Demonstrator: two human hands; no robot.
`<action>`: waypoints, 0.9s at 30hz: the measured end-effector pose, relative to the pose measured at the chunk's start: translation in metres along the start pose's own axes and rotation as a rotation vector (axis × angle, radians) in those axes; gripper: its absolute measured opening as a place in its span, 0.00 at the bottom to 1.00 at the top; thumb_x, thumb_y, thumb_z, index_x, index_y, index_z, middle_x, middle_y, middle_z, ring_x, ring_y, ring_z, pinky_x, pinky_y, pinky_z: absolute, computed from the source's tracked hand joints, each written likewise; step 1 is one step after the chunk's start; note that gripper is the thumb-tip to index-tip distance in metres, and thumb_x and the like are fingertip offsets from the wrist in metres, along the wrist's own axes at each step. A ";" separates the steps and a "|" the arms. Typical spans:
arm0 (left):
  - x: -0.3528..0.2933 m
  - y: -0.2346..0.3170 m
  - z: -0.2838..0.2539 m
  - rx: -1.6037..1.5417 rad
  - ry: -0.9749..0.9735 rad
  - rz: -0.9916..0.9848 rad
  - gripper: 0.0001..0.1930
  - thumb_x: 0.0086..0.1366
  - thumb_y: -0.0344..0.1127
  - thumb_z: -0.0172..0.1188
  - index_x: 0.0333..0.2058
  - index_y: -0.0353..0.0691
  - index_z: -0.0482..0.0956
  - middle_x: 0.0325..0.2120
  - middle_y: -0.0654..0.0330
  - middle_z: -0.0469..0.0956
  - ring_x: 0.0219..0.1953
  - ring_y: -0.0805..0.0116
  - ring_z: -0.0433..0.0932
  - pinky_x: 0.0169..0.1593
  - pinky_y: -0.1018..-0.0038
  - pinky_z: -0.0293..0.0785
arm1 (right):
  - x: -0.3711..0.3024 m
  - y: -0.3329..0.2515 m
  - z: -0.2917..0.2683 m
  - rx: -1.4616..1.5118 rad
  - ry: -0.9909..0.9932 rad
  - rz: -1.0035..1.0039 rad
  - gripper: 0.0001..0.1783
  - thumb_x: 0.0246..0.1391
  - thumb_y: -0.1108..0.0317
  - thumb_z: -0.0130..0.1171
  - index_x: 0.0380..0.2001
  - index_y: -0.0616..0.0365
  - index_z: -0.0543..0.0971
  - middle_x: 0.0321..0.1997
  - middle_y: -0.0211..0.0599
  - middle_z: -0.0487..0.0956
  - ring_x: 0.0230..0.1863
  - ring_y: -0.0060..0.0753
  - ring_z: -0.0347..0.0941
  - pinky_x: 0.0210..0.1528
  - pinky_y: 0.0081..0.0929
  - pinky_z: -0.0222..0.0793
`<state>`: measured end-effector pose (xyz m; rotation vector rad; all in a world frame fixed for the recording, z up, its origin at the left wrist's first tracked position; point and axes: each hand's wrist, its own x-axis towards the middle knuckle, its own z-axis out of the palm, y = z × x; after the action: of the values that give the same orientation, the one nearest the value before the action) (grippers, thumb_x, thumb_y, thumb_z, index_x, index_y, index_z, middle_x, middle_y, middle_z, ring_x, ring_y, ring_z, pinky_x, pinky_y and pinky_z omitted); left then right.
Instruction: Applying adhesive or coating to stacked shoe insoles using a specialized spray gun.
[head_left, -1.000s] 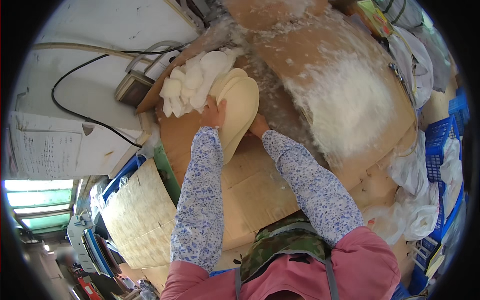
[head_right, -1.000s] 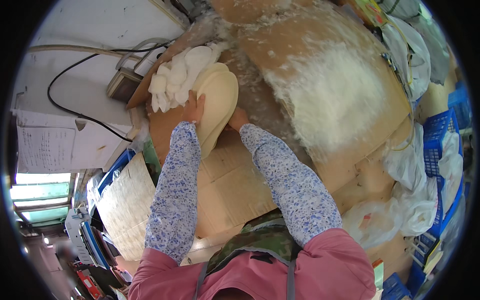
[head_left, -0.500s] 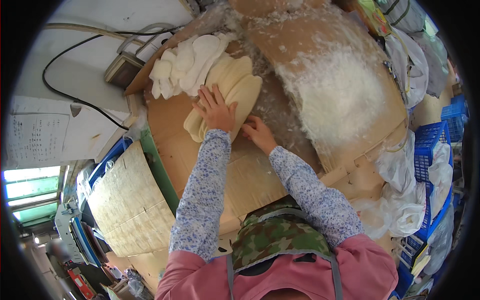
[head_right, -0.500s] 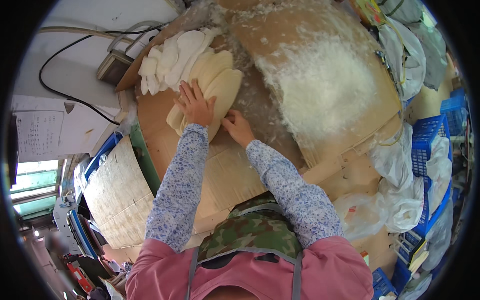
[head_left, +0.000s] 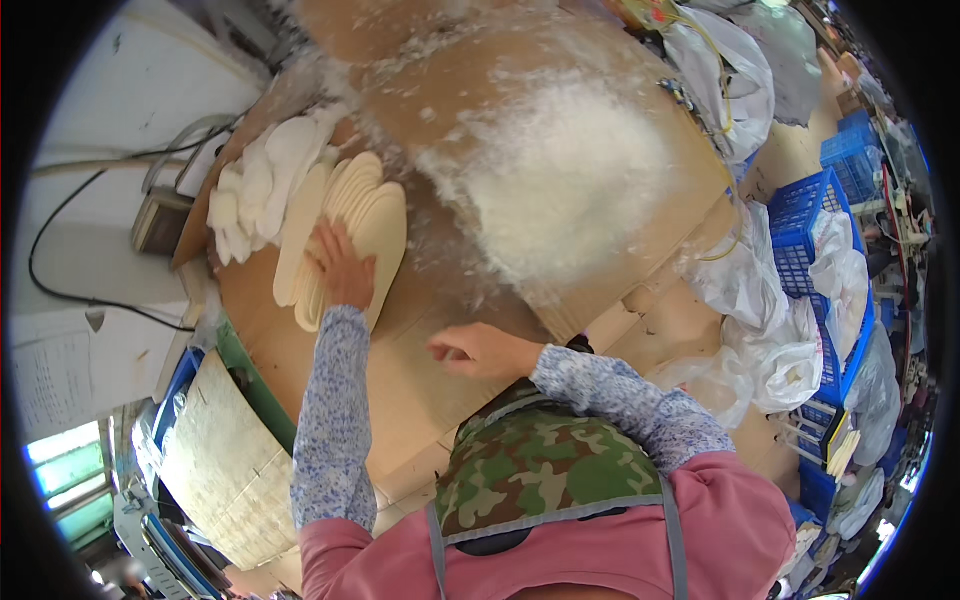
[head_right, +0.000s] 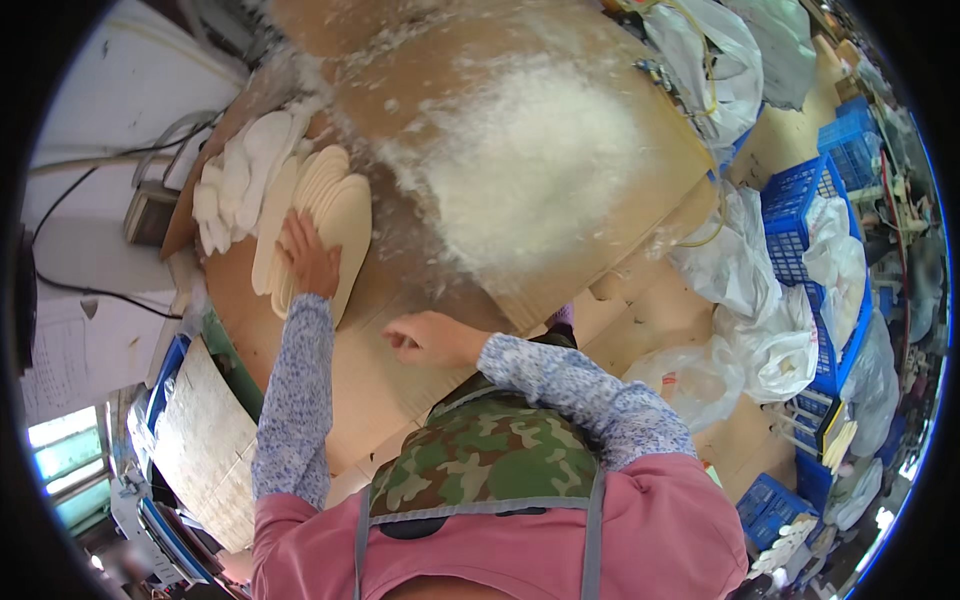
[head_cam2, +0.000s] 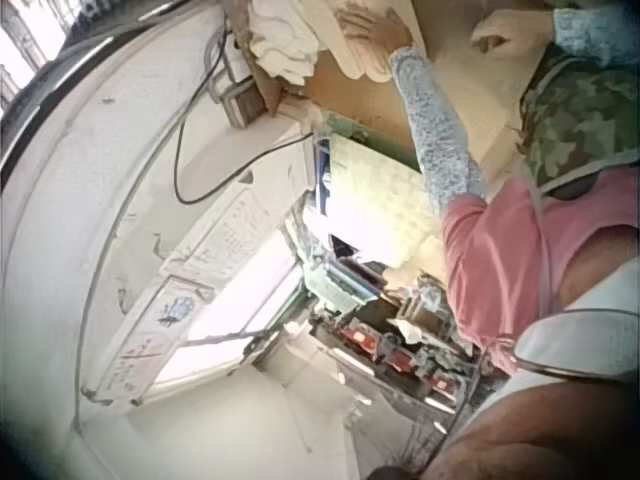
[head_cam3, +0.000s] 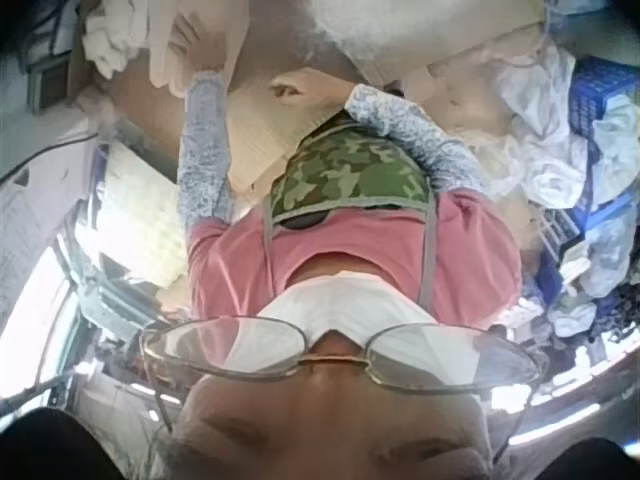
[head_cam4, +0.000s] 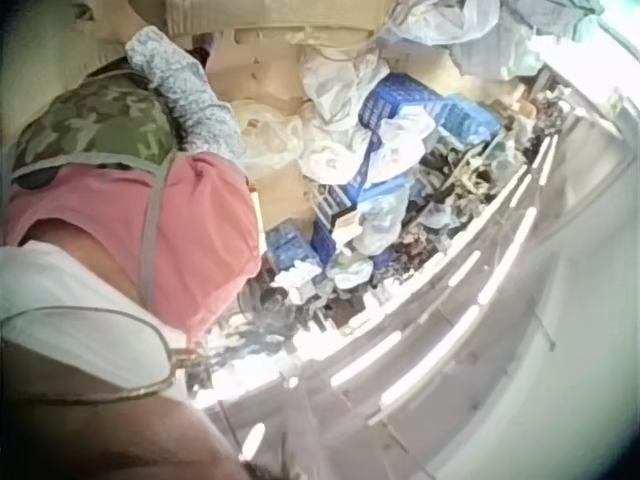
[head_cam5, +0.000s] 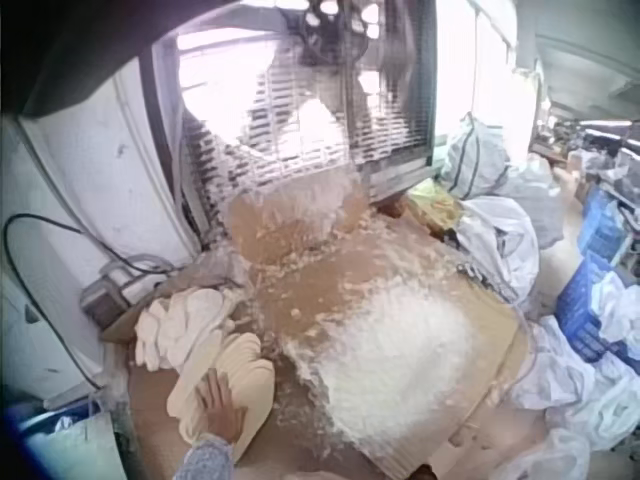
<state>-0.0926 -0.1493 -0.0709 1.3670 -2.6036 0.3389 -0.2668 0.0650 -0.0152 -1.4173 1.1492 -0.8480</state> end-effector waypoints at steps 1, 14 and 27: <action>-0.003 0.002 0.000 0.014 0.007 -0.020 0.45 0.57 0.52 0.54 0.64 0.37 0.41 0.66 0.51 0.41 0.67 0.55 0.43 0.63 0.46 0.39 | -0.016 -0.003 -0.010 0.048 -0.034 0.005 0.21 0.47 0.65 0.54 0.44 0.65 0.72 0.38 0.46 0.77 0.35 0.41 0.75 0.40 0.32 0.70; -0.014 0.047 0.057 0.816 0.220 -0.093 0.28 0.62 0.38 0.46 0.62 0.53 0.56 0.61 0.68 0.57 0.62 0.64 0.57 0.62 0.53 0.51 | -0.230 0.128 -0.400 -0.245 1.141 0.097 0.15 0.49 0.67 0.55 0.42 0.59 0.76 0.35 0.33 0.79 0.32 0.24 0.74 0.38 0.25 0.71; 0.267 0.502 0.112 0.320 0.184 0.681 0.24 0.63 0.44 0.45 0.58 0.48 0.62 0.53 0.62 0.67 0.52 0.63 0.67 0.53 0.61 0.62 | -0.262 0.103 -0.331 -0.147 1.217 0.024 0.07 0.42 0.68 0.54 0.27 0.57 0.77 0.27 0.40 0.78 0.31 0.43 0.75 0.35 0.38 0.69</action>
<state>-0.6631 -0.1143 -0.1664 0.4217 -2.8508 0.9542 -0.6715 0.2225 -0.0341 -0.9179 2.1312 -1.7238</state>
